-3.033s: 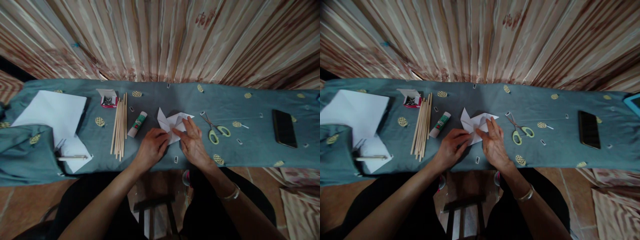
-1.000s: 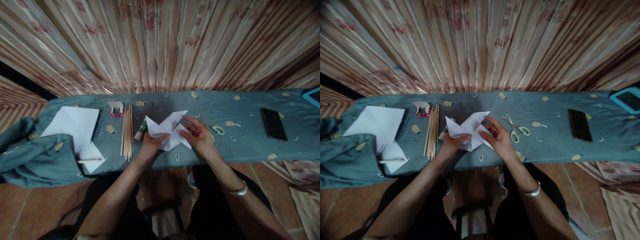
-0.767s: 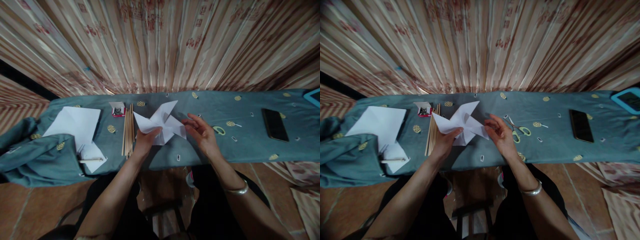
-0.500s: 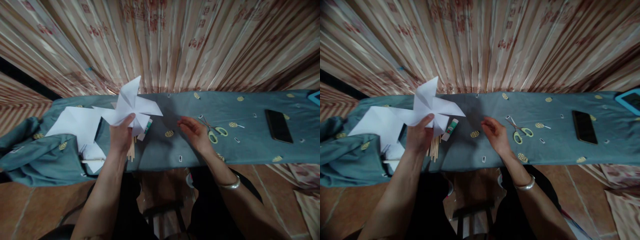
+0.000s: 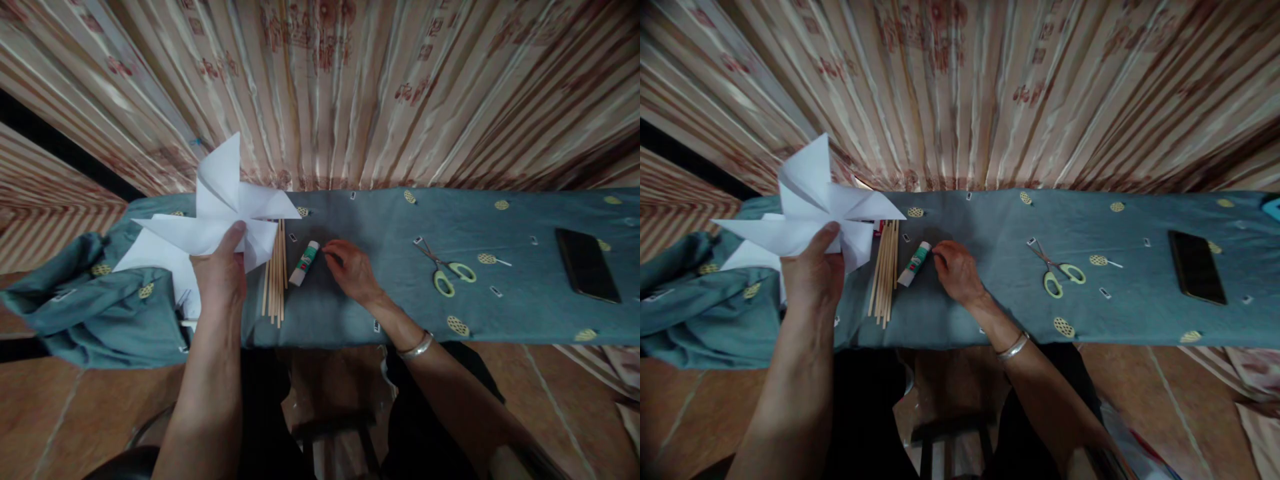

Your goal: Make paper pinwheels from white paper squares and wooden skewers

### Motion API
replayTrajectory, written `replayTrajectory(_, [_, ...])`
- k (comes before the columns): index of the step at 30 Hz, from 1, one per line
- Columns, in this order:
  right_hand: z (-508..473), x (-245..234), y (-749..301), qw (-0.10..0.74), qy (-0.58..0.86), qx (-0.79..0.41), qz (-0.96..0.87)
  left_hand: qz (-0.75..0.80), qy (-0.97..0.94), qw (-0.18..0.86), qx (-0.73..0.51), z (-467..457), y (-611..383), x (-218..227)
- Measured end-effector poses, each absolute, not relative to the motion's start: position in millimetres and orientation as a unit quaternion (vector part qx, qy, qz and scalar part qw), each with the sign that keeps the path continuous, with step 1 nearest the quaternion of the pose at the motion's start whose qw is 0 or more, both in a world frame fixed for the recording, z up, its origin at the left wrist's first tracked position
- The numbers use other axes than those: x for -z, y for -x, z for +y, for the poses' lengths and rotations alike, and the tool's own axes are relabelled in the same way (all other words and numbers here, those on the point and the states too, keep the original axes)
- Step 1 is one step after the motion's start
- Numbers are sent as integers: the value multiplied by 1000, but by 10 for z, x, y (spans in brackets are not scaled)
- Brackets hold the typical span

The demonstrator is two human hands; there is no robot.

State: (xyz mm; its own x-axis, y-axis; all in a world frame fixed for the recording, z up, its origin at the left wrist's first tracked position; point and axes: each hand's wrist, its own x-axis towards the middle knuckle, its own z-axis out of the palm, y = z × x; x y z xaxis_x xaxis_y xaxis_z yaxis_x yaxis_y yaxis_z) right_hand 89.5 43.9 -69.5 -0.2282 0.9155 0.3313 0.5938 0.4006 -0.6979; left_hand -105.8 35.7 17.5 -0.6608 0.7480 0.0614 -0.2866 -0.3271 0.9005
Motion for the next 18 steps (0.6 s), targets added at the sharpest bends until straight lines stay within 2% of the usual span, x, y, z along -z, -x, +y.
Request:
replayTrajectory(10, [437, 729, -715, 394, 495, -210, -746, 519, -261, 321, -748, 295, 1150, -91])
replayTrajectory(18, [404, 748, -613, 351, 480, -172, -785, 536, -247, 319, -741, 258, 1218, -28])
